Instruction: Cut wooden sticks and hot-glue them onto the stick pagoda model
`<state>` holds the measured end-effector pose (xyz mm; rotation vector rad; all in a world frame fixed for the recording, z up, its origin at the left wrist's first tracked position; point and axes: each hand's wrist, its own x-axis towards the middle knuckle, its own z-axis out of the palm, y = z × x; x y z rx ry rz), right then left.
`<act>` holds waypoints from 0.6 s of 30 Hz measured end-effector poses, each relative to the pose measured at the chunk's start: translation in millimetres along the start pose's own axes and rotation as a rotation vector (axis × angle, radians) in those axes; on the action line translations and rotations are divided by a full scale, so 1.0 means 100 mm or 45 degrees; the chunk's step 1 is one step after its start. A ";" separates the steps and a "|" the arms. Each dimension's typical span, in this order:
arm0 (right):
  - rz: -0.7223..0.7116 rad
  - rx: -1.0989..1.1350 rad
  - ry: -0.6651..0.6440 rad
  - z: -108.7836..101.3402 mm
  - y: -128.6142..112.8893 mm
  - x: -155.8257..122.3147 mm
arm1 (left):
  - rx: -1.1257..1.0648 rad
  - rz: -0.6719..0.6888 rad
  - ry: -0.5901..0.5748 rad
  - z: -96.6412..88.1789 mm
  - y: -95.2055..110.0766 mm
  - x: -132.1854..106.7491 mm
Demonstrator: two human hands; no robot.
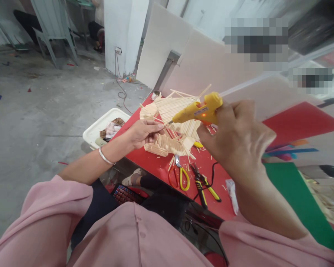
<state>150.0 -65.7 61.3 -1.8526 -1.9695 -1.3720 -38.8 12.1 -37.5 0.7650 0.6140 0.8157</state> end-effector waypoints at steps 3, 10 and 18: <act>-0.005 -0.006 0.029 0.00 -0.01 0.01 | -0.007 0.002 -0.003 0.00 0.00 0.00; -0.020 -0.013 0.066 0.00 -0.02 0.01 | -0.003 -0.024 0.005 0.02 0.00 0.00; 0.003 -0.026 0.036 -0.01 -0.01 0.02 | -0.007 -0.014 -0.012 0.02 -0.01 0.00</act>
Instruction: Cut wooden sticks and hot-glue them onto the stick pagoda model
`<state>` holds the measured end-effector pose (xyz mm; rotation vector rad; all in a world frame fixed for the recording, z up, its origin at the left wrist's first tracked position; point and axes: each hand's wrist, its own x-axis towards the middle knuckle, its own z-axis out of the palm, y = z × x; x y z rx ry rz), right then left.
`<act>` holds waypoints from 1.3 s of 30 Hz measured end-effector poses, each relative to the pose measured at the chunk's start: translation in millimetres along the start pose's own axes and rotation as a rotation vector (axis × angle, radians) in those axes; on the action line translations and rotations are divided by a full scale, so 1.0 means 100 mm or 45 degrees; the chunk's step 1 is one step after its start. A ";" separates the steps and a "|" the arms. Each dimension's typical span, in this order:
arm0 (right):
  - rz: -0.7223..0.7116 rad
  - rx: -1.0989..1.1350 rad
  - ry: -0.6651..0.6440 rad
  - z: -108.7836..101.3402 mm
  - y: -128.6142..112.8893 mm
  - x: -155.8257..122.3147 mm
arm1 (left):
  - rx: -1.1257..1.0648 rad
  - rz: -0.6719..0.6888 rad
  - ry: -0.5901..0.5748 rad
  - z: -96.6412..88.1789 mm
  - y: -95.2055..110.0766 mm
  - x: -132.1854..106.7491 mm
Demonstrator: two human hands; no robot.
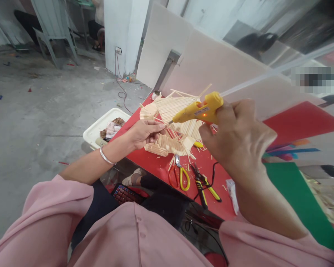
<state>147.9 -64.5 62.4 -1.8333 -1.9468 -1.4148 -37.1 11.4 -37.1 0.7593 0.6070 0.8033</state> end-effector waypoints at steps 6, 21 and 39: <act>-0.004 0.013 -0.007 0.01 -0.01 0.01 | -0.011 -0.003 0.020 0.02 0.01 0.00; 0.028 0.049 -0.015 0.03 0.02 0.01 | 0.004 0.013 0.033 0.03 0.00 0.00; 0.002 0.056 0.012 0.03 0.02 -0.02 | 0.010 -0.009 0.067 0.05 0.02 0.01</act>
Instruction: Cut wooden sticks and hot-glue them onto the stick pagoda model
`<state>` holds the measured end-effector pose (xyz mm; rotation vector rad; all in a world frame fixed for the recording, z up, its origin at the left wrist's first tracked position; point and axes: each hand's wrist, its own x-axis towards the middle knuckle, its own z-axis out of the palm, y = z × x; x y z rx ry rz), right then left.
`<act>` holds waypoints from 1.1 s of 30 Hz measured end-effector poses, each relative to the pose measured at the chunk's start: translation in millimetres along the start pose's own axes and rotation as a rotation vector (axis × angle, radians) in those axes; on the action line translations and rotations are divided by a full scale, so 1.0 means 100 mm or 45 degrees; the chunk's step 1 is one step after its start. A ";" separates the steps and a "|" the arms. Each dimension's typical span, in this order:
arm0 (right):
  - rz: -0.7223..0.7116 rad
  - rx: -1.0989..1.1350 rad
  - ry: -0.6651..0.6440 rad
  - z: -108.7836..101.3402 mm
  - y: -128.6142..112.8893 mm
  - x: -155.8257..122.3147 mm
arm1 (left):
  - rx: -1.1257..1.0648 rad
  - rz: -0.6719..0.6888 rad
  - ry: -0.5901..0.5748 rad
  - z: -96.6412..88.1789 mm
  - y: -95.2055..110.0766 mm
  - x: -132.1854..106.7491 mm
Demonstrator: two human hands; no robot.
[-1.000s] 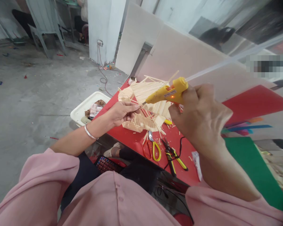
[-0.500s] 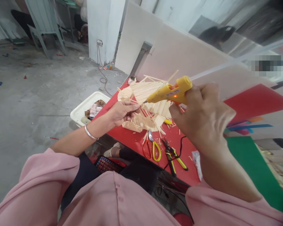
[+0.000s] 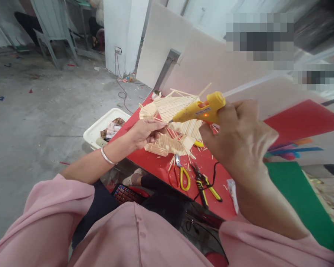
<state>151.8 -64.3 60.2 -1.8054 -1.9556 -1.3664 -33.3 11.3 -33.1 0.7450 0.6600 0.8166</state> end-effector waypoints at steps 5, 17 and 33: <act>-0.007 -0.003 0.080 0.01 0.01 0.00 | -0.064 -0.064 0.003 0.03 0.06 -0.04; -0.034 -0.017 0.091 0.00 0.00 0.00 | 0.020 0.017 -0.012 0.00 -0.01 0.00; -0.023 -0.025 0.049 -0.04 0.01 -0.01 | -0.066 -0.026 0.006 0.04 0.06 -0.03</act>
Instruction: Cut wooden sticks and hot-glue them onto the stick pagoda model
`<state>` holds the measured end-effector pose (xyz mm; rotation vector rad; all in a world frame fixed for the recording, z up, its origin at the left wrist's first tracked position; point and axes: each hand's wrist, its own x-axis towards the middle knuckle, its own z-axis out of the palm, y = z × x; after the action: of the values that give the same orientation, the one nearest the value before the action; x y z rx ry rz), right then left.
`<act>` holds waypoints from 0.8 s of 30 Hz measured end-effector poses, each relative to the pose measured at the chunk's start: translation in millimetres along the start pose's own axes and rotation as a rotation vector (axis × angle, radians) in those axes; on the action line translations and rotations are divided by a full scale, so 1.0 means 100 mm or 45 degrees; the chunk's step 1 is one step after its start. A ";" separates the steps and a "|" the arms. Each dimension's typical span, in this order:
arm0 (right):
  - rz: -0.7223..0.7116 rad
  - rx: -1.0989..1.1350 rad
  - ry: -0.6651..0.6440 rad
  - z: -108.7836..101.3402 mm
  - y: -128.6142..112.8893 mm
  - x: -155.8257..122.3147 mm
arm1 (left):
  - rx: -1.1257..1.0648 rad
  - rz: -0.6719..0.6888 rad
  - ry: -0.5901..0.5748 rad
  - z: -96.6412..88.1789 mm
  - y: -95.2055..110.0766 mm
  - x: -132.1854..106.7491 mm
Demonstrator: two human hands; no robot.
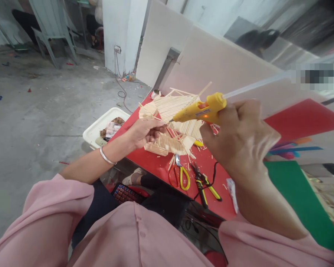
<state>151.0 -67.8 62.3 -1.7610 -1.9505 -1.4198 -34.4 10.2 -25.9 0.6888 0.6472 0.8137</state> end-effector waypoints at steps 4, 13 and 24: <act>0.000 0.014 0.033 -0.01 -0.01 -0.01 | 0.010 -0.015 -0.020 -0.01 0.00 0.01; 0.001 0.021 0.011 0.01 -0.01 -0.01 | 0.064 0.046 0.003 -0.01 -0.03 0.01; 0.006 0.016 0.015 0.02 -0.01 -0.03 | 0.049 0.054 -0.007 -0.02 -0.02 0.02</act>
<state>152.2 -67.6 58.9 -1.7465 -1.9440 -1.4099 -33.7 11.2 -29.4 0.7415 0.6463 0.8400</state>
